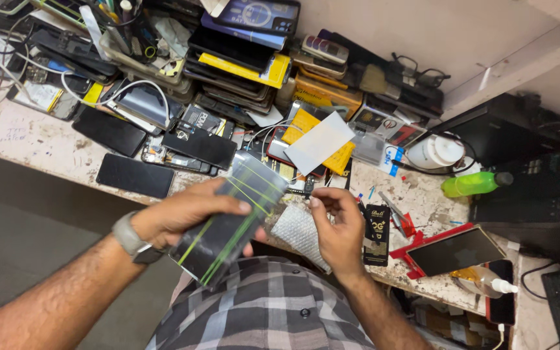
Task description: The person applies adhesive to the internal frame of a disassembled smartphone, then attaches the back cover and presses it into place. They test the device by turning it on and navigating the screen, then wrap the phone with multiple rubber bands to hold the cover while the adhesive sets.
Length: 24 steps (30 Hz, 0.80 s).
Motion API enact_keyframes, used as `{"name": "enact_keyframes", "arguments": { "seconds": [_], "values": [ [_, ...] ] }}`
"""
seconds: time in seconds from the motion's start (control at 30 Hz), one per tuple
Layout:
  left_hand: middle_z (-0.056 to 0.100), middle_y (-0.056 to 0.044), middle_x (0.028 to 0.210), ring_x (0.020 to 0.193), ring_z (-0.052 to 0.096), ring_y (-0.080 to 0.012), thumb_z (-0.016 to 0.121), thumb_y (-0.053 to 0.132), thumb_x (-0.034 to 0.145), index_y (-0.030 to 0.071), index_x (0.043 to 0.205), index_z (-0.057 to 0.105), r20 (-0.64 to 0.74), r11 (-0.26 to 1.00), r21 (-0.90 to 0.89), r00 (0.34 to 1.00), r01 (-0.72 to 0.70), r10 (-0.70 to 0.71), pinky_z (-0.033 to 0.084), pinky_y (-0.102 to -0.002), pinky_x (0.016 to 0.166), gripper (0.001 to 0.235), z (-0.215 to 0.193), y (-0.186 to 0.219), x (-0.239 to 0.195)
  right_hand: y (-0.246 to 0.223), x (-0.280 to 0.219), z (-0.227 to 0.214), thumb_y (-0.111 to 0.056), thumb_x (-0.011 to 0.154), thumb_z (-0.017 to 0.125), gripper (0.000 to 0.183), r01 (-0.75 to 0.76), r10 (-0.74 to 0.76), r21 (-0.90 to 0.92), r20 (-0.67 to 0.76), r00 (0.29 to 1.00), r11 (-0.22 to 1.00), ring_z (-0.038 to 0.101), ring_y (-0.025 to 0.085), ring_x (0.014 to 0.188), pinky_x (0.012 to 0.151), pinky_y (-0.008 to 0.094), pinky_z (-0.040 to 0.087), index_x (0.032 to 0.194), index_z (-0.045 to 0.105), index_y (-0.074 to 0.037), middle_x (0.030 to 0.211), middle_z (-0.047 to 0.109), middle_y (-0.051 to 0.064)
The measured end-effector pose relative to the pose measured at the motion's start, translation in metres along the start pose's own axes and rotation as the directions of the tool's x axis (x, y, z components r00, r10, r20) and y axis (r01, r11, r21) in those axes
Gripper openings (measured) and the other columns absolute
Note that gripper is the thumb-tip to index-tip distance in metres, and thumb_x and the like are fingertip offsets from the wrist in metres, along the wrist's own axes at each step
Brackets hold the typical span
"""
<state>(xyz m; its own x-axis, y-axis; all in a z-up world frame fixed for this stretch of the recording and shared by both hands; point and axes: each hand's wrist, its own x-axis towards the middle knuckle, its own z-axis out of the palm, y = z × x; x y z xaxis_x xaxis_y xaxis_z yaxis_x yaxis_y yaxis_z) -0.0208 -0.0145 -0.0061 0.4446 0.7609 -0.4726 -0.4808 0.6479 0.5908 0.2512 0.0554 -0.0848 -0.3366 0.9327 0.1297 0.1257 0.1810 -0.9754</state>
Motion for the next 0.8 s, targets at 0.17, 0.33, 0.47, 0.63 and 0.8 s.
{"name": "enact_keyframes", "arguments": {
  "seconds": [0.17, 0.33, 0.47, 0.63, 0.8],
  "values": [
    [0.075, -0.018, 0.099, 0.084, 0.078, -0.0320, 0.066, 0.013, 0.089, -0.004, 0.121, 0.059, -0.267, 0.979, -0.040, 0.946, -0.201, 0.184, 0.066, -0.041, 0.071, 0.036, -0.025, -0.003, -0.013, 0.062, 0.010, 0.013, -0.020, 0.096, 0.066, 0.016, -0.087, 0.250, -0.531, 0.245, 0.937, 0.843, 0.066, 0.013, 0.090, 0.075, 0.028, 0.058, 0.105, 0.074, -0.010, 0.111, 0.067, 0.003],
    [0.073, -0.018, 0.100, 0.085, 0.077, -0.0313, 0.066, 0.011, 0.090, -0.001, 0.118, 0.061, -0.399, 0.969, -0.013, 0.890, -0.246, 0.221, 0.065, -0.042, 0.071, 0.031, -0.031, -0.019, -0.016, 0.106, 0.013, 0.042, -0.023, 0.091, 0.071, 0.019, 0.346, 0.014, -0.599, 0.513, 0.858, 0.722, 0.062, 0.024, 0.101, 0.090, 0.041, 0.051, 0.104, 0.076, -0.010, 0.104, 0.067, 0.008],
    [0.073, -0.018, 0.102, 0.090, 0.077, -0.0318, 0.062, 0.012, 0.092, 0.000, 0.122, 0.060, -0.415, 0.936, -0.110, 0.871, -0.336, 0.264, 0.065, -0.045, 0.077, 0.033, -0.028, -0.028, -0.018, 0.123, 0.014, 0.059, -0.024, 0.094, 0.068, 0.020, 0.504, 0.086, -0.676, 0.639, 0.765, 0.538, 0.059, 0.028, 0.106, 0.091, 0.044, 0.047, 0.106, 0.073, -0.009, 0.106, 0.066, 0.009],
    [0.073, -0.019, 0.111, 0.098, 0.074, -0.0294, 0.059, 0.008, 0.093, -0.004, 0.128, 0.060, -0.410, 0.922, -0.110, 0.862, -0.372, 0.299, 0.061, -0.045, 0.087, 0.038, -0.031, -0.033, -0.025, 0.143, 0.002, 0.058, -0.025, 0.095, 0.068, 0.019, 0.448, -0.141, -0.635, 0.474, 0.869, 0.629, 0.062, 0.024, 0.099, 0.089, 0.043, 0.047, 0.102, 0.070, -0.008, 0.101, 0.068, 0.007],
    [0.074, -0.021, 0.110, 0.097, 0.075, -0.0293, 0.059, 0.008, 0.092, -0.004, 0.128, 0.060, -0.390, 0.915, -0.122, 0.866, -0.385, 0.313, 0.061, -0.045, 0.087, 0.037, -0.034, -0.038, -0.029, 0.154, 0.018, 0.031, -0.026, 0.092, 0.069, 0.020, 0.103, 0.001, -0.734, 0.140, 0.990, 0.671, 0.063, 0.022, 0.091, 0.082, 0.039, 0.051, 0.101, 0.069, -0.008, 0.098, 0.067, 0.005]
  ]
}}
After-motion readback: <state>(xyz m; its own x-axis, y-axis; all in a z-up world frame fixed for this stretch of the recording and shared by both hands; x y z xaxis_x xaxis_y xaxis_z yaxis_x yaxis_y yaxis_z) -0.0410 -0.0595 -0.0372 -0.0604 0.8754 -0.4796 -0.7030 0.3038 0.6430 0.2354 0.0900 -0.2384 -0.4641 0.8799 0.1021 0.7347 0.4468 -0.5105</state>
